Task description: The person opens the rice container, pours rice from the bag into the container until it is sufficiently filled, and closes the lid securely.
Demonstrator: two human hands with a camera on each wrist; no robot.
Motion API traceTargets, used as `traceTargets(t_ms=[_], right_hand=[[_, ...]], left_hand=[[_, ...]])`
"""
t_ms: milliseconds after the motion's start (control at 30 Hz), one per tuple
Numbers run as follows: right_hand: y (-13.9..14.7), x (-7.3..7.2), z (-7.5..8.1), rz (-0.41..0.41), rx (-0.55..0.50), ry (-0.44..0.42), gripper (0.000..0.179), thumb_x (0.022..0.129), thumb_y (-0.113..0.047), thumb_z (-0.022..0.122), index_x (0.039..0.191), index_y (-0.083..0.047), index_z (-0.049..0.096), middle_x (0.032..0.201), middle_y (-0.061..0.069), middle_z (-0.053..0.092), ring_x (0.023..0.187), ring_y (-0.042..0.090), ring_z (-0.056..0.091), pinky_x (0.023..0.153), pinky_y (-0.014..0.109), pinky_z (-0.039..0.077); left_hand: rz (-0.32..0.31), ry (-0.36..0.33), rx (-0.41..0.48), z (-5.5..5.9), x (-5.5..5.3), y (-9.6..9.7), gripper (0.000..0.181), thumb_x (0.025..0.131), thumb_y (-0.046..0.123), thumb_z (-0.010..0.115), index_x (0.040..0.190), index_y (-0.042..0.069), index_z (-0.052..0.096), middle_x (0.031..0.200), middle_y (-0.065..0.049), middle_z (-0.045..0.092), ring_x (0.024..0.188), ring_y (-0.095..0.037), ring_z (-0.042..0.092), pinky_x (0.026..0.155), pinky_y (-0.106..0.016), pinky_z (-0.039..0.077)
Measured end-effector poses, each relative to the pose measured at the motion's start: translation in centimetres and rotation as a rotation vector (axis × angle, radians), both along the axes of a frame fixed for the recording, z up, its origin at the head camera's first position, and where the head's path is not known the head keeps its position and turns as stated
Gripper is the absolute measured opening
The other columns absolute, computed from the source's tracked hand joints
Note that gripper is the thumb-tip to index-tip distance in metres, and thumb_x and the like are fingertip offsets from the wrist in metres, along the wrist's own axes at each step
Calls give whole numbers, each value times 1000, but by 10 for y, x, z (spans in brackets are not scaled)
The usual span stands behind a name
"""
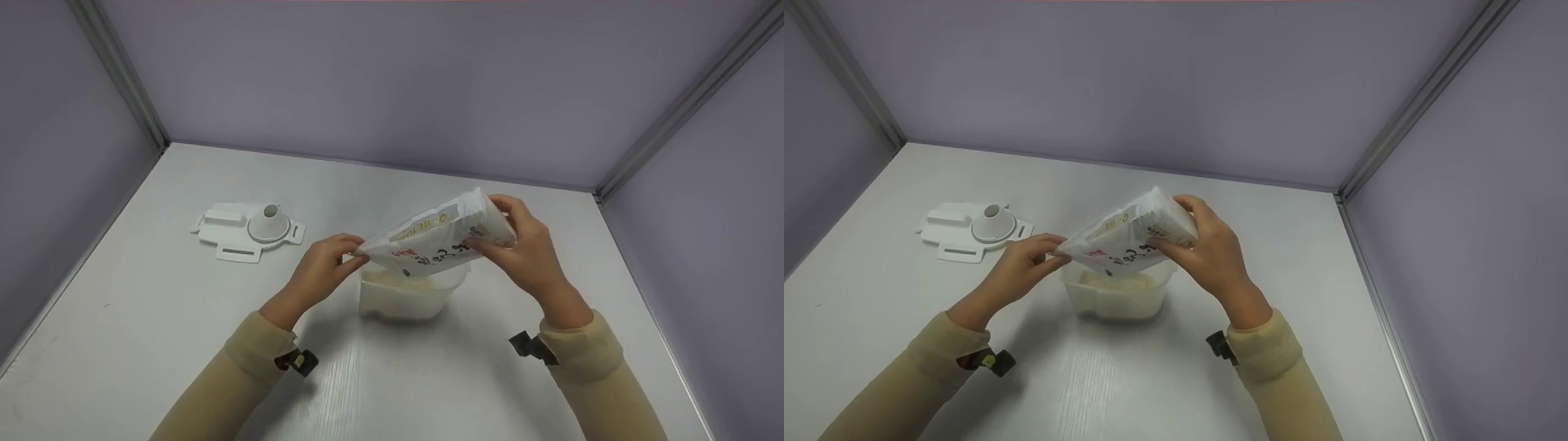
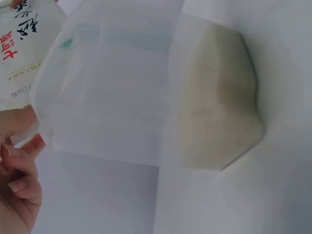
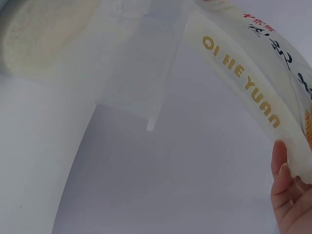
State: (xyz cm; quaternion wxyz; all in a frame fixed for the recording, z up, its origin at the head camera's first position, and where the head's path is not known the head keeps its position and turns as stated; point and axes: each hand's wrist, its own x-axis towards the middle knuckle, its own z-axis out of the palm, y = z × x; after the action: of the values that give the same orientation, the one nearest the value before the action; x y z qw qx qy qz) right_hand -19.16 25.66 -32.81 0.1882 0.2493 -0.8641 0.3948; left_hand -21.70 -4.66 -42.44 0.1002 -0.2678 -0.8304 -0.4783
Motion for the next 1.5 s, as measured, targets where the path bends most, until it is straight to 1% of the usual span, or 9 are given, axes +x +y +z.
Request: traceTargets(t_ms=[167,367,467,700,933,1067,1200,1333,1500], right_hand=[[-3,5,0,-14,-46,-1,55,77,-7,76,126,-3,50,114,1,60,94,14,61,81,25,48],[-2,5,-1,-13,-54,15,54,77,-5,76,125,-3,52,111,3,62,93,13,59,79,25,47],[-1,5,-1,-29,-67,22,55,75,-2,76,124,-2,52,110,5,63,92,12,58,79,24,46],[3,8,-3,-12,-82,83,55,73,1,77,122,0,53,110,7,63,92,12,57,78,23,45],[5,6,-9,27,36,118,57,69,-5,82,119,1,55,110,6,63,92,15,58,75,26,47],[4,6,-10,57,130,69,59,69,-11,83,121,-1,56,112,5,62,95,14,57,76,33,48],[1,7,-11,58,154,115,56,68,-12,84,118,-3,59,109,5,63,95,14,58,76,36,48],[-3,8,-9,61,174,163,54,68,-13,84,116,-4,60,106,4,64,92,15,58,73,36,48],[-10,14,-4,60,296,118,56,72,-22,82,120,-8,58,109,3,62,94,14,58,75,36,48]], left_hand=[[-9,-26,42,-6,1,1,12,86,16,67,92,7,71,107,-1,64,67,-11,50,53,-23,42],[8,-61,30,-6,3,3,14,87,17,67,95,7,72,106,0,64,68,-10,49,54,-23,43],[-1,-69,-15,-2,3,7,14,86,18,67,95,7,72,103,0,65,69,-11,51,55,-25,44],[-14,-84,-194,5,4,17,15,86,19,68,98,10,72,101,1,67,93,-15,62,77,-36,50],[-33,-174,-208,7,4,17,42,88,19,67,127,10,57,113,-1,64,94,-18,60,80,-38,48],[-68,-206,-165,6,3,16,40,88,17,66,127,10,57,114,-1,64,100,-19,58,82,-38,48],[-89,-226,-124,4,2,15,38,89,17,65,126,10,58,115,-2,63,111,-20,55,88,-40,47],[-88,-241,-99,4,2,15,36,90,15,64,125,9,58,117,-2,62,113,-20,54,90,-41,46],[-65,-269,-96,3,3,17,34,90,16,63,124,13,59,116,1,62,112,-16,54,90,-39,46]])
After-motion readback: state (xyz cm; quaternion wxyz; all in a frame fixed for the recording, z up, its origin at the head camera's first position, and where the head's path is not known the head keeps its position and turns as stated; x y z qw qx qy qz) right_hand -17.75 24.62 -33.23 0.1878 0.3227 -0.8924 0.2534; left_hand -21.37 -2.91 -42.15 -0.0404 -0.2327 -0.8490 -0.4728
